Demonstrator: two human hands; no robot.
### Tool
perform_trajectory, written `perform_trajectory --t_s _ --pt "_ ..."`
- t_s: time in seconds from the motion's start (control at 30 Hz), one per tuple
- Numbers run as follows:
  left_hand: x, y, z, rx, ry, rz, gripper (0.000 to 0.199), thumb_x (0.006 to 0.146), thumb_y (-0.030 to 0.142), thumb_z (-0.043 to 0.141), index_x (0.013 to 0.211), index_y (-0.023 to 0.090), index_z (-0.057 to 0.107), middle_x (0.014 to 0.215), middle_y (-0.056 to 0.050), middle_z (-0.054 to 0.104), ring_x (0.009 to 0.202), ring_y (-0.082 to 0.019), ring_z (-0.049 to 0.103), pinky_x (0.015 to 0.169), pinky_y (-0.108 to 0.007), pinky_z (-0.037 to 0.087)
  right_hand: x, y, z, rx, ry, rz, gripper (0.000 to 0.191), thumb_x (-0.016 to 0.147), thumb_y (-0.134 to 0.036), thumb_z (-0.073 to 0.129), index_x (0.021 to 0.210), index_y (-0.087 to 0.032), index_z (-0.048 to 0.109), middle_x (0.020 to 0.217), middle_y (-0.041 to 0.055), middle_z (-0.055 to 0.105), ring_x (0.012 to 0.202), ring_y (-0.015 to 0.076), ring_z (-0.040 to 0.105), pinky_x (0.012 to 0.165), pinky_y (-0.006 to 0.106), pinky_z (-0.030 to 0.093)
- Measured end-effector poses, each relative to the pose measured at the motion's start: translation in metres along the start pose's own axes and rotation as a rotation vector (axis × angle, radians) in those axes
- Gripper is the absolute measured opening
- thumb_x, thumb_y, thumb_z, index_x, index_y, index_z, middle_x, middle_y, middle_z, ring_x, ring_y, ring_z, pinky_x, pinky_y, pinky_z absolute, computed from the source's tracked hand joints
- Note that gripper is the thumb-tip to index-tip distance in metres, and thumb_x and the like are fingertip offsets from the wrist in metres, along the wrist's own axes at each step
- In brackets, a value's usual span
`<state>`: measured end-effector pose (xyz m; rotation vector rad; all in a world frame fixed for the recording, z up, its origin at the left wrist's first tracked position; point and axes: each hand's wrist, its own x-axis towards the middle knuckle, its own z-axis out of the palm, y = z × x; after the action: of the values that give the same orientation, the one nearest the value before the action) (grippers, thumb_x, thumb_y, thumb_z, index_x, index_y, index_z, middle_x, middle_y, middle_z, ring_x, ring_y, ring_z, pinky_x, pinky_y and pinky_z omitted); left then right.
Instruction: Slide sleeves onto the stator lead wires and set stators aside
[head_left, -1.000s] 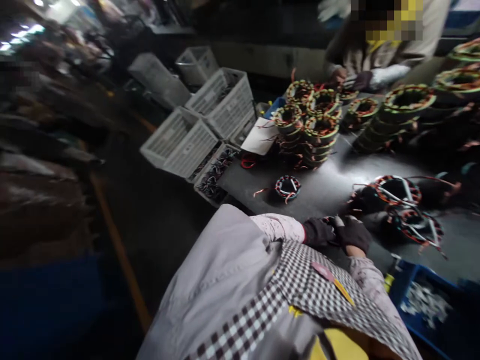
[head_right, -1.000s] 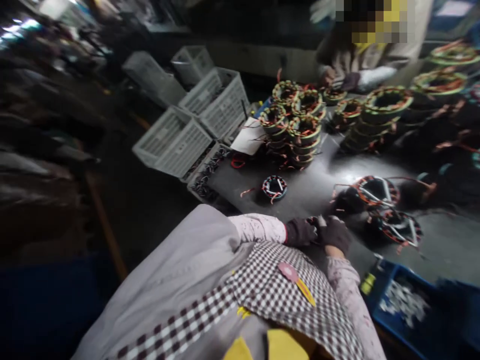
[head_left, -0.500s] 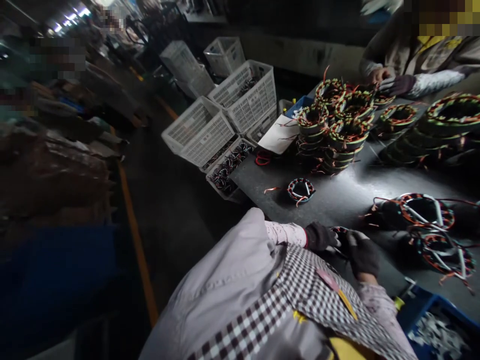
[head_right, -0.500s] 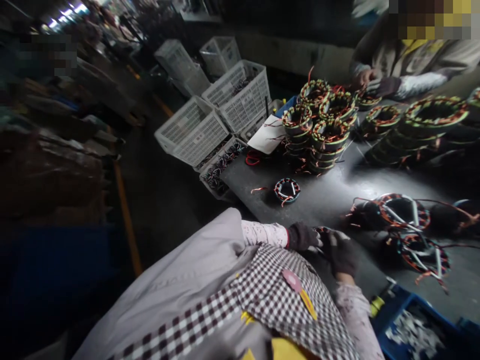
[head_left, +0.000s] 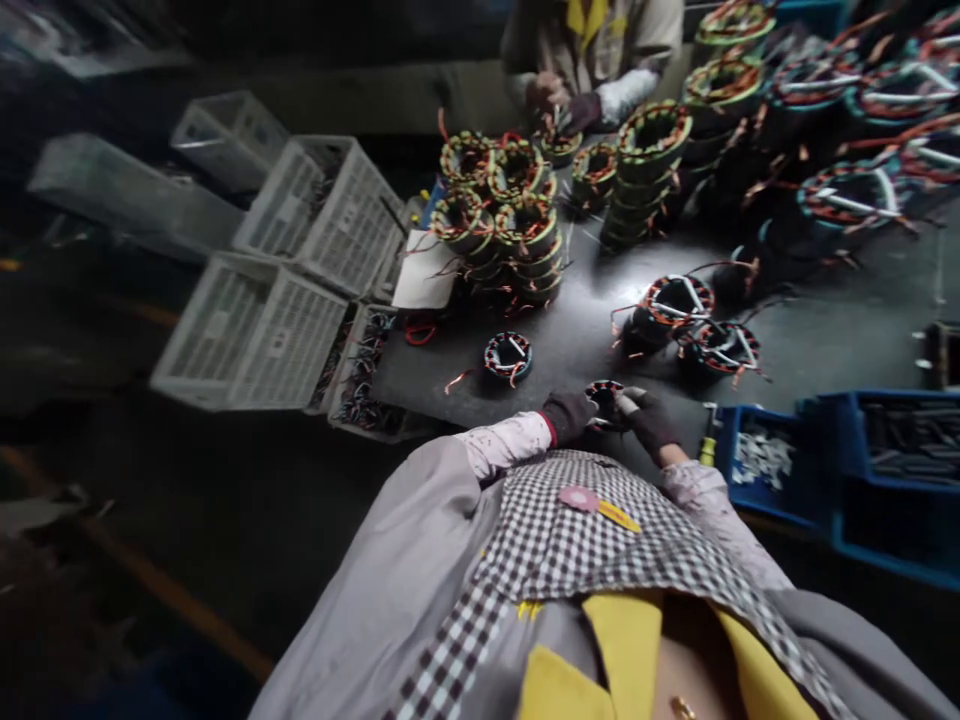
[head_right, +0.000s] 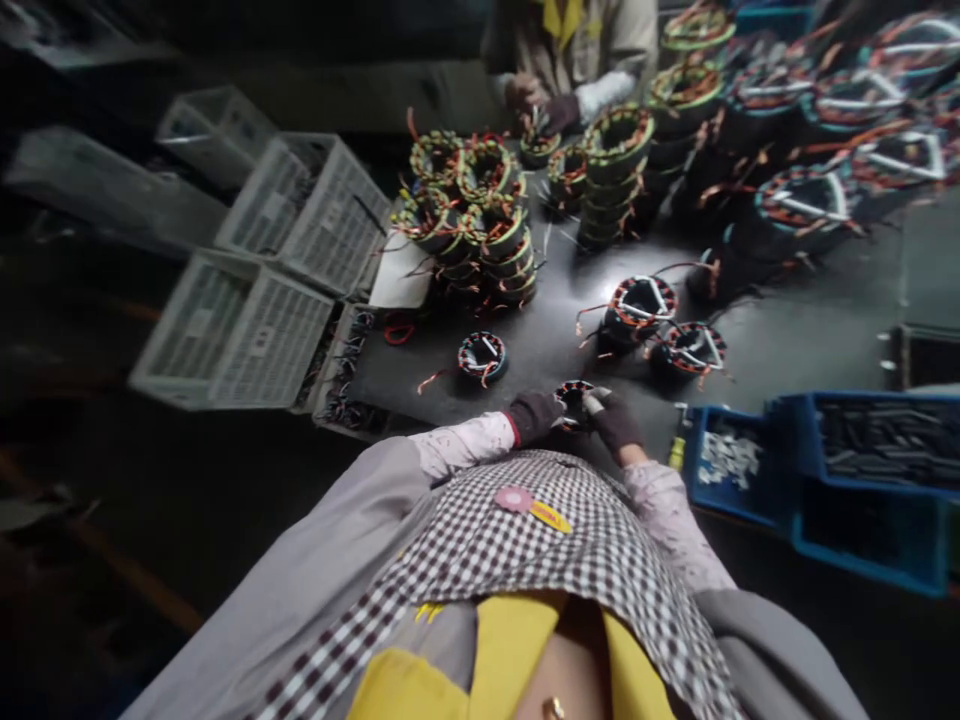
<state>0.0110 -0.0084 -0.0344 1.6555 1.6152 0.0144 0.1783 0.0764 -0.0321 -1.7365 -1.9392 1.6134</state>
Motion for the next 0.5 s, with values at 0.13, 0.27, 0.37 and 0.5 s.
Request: perform_trajectory --t_s 0.13,0.27,0.37,0.5 --pt "-0.009 0.005 -0.009 0.04 -0.066 -0.016 0.034 0.104 0.024 0.059 0.104 0.003 0.086 0.105 -0.023 0.085 0.102 -0.033 0.083 0.095 -0.041 0.066 -0.013 0.007 0.013 -0.029 0.038 0.018 0.012 0.093 -0.027 0.067 0.099 -0.021 0.075 0.107 0.0094 0.081 0.104 0.0267 0.069 0.101 0.041 0.051" --pt "-0.024 -0.002 -0.024 -0.404 -0.166 0.046 0.045 0.107 0.032 0.053 0.075 0.015 0.081 0.067 -0.004 0.076 0.067 -0.015 0.072 0.069 -0.018 0.059 -0.012 0.008 0.019 0.045 0.048 0.016 0.011 0.091 -0.022 0.066 0.098 -0.021 0.075 0.106 0.0097 0.081 0.105 0.026 0.068 0.102 0.041 0.049" --pt "-0.032 -0.01 -0.029 -0.957 -0.117 -0.125 0.028 0.104 0.024 0.063 0.079 0.014 0.07 0.065 -0.002 0.068 0.057 -0.011 0.058 0.058 -0.019 0.047 -0.014 0.01 0.015 0.184 0.007 0.011 0.013 0.086 -0.028 0.071 0.096 -0.021 0.075 0.1 0.0062 0.08 0.099 0.0248 0.069 0.1 0.04 0.052" --pt "-0.032 -0.013 -0.017 -1.219 -0.11 -0.234 0.036 0.101 0.045 0.074 0.084 0.015 0.061 0.068 0.002 0.057 0.049 -0.006 0.041 0.047 -0.02 0.03 -0.029 0.006 0.006 0.479 -0.182 -0.025 0.041 0.072 -0.048 0.088 0.1 -0.02 0.077 0.099 0.0053 0.081 0.097 0.0262 0.071 0.099 0.042 0.057"
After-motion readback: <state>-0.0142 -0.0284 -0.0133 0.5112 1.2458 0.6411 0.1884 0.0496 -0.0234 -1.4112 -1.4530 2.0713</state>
